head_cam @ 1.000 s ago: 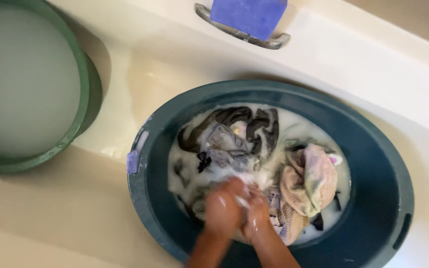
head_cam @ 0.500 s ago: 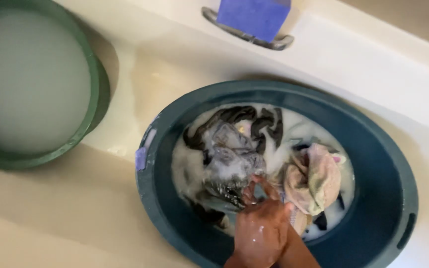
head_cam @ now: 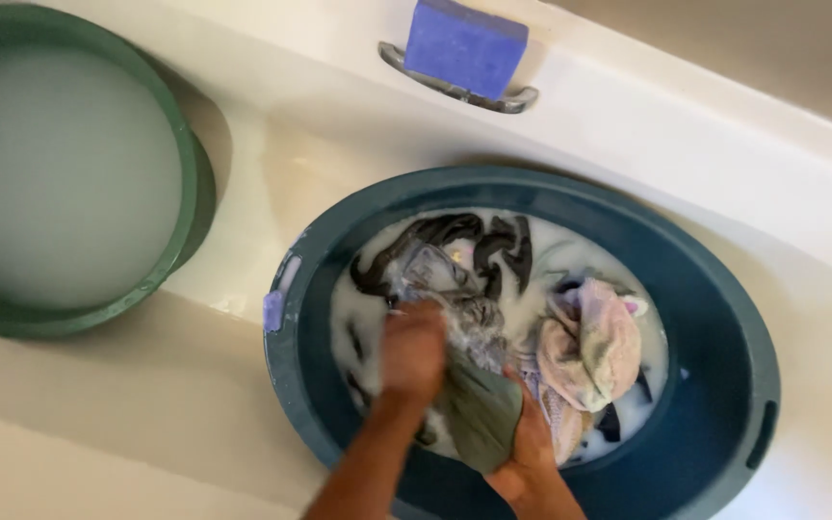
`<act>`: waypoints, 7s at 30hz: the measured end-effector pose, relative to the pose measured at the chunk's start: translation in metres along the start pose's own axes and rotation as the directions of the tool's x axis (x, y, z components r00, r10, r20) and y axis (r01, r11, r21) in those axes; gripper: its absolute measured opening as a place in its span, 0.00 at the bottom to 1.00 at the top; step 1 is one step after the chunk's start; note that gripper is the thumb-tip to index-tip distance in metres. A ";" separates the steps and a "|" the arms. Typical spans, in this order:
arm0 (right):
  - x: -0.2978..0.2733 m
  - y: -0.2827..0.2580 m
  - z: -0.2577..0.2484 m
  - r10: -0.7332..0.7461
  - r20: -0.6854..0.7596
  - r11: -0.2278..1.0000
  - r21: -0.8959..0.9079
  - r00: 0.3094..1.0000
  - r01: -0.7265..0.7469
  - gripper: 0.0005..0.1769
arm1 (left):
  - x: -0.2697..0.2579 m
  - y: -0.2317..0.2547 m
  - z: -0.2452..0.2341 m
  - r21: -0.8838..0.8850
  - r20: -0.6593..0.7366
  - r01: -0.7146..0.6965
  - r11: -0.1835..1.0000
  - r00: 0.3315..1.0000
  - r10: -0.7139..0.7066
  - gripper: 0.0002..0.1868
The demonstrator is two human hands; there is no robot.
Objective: Hand washing clothes in a plastic tub inside a bathtub.
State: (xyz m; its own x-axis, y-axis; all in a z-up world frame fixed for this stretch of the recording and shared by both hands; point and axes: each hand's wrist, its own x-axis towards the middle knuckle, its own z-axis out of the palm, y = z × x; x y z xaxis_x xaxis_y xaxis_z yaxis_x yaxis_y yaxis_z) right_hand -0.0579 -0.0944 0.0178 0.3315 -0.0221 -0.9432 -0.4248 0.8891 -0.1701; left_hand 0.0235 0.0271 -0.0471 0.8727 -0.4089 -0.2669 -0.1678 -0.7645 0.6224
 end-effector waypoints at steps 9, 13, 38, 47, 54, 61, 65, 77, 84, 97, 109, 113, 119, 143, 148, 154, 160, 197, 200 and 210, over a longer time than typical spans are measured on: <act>0.060 0.060 -0.040 -0.145 -0.169 0.950 0.252 0.975 0.185 0.26 | -0.038 0.017 -0.007 -0.700 0.619 0.683 -0.211 0.433 -0.655 0.25; 0.058 0.061 -0.047 -0.464 -0.164 0.738 -0.615 0.871 0.277 0.15 | -0.029 -0.026 -0.020 -0.494 0.281 0.626 0.603 0.771 -0.571 0.26; 0.054 0.010 0.033 0.041 -0.183 0.985 -0.158 0.982 -0.070 0.24 | -0.036 0.049 -0.047 -0.831 -0.138 0.022 0.556 0.960 -0.243 0.16; 0.114 0.040 -0.086 -0.027 -0.103 0.996 -0.091 0.994 0.018 0.20 | -0.010 0.006 -0.016 -0.952 0.305 0.266 -0.149 0.803 -0.513 0.08; 0.064 0.033 -0.035 -0.229 -0.154 0.972 0.017 0.961 0.234 0.23 | -0.060 0.101 -0.078 -0.602 -0.155 0.098 0.792 0.959 -0.236 0.13; 0.070 -0.003 -0.013 -0.022 0.167 0.998 -0.058 0.986 0.032 0.22 | -0.042 0.077 -0.046 -0.339 -0.247 -0.051 0.939 0.968 -0.037 0.08; 0.049 -0.005 -0.005 -0.015 -0.011 0.987 -0.160 1.000 0.013 0.16 | -0.033 0.058 -0.034 -0.185 -0.141 -0.125 0.975 0.985 0.100 0.06; 0.068 0.025 -0.031 -0.363 -0.154 0.843 -0.473 0.919 0.254 0.35 | -0.034 -0.035 0.018 0.236 -0.349 0.345 0.909 0.903 -0.252 0.28; 0.051 0.028 -0.006 -0.361 -0.144 0.714 -0.678 0.921 0.174 0.40 | -0.034 -0.078 0.068 0.229 0.286 -0.017 0.973 0.957 -0.051 0.10; 0.069 0.020 -0.015 -0.022 -0.155 0.991 -0.132 0.988 0.001 0.27 | -0.054 0.092 -0.079 -0.827 -0.021 0.093 0.554 0.980 -0.197 0.08; 0.039 0.010 -0.020 -0.083 -0.029 0.921 -0.384 0.996 0.065 0.21 | -0.044 0.038 -0.023 -0.375 -0.069 0.216 0.902 0.963 -0.259 0.11; 0.024 0.019 -0.011 -0.219 -0.020 0.582 -0.805 0.976 0.114 0.33 | -0.027 -0.016 -0.019 -0.534 0.561 0.836 0.125 0.461 -0.688 0.31; 0.028 0.028 -0.031 -0.084 -0.035 0.781 -0.623 0.996 0.044 0.19 | -0.043 -0.026 0.042 -0.617 0.018 0.491 0.615 0.790 -0.613 0.21; -0.035 0.026 0.001 -0.304 -0.187 0.911 -0.342 0.934 0.228 0.26 | -0.043 -0.086 0.060 -0.745 0.631 0.657 -0.113 0.640 -0.437 0.29; -0.039 0.032 -0.021 -0.428 -0.011 0.632 -0.718 0.904 0.290 0.28 | -0.033 0.019 -0.105 -0.506 0.683 0.747 0.432 0.652 -0.328 0.22; -0.047 0.027 -0.023 -0.399 -0.162 0.874 -0.365 0.902 0.321 0.22 | -0.047 0.019 -0.088 -0.765 0.553 0.586 0.265 0.810 -0.194 0.16; -0.055 0.029 -0.035 -0.319 -0.001 0.946 0.067 0.948 0.318 0.21 | -0.065 0.018 -0.086 -0.682 0.295 0.369 0.631 0.929 -0.224 0.25; -0.077 0.013 -0.021 -0.465 0.150 0.795 -0.363 0.873 0.486 0.23 | -0.103 0.039 -0.152 -0.173 0.350 0.538 0.825 0.817 -0.459 0.15; -0.079 0.032 -0.008 -0.439 0.184 0.798 -0.371 0.879 0.476 0.25 | -0.101 0.023 -0.133 0.069 0.620 0.388 0.919 0.705 -0.344 0.20; -0.111 0.053 -0.015 -0.179 0.589 0.507 -0.632 0.788 0.587 0.34 | -0.062 -0.018 -0.039 -0.463 0.546 0.721 0.516 0.690 -0.475 0.30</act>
State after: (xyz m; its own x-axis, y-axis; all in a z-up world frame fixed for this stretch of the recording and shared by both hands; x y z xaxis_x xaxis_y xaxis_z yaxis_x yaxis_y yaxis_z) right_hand -0.1300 -0.0518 0.1093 0.8331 0.0926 -0.5452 -0.5530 0.1489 -0.8197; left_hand -0.0102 0.0859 -0.0136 0.4315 -0.1912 -0.8816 0.7549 -0.4584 0.4689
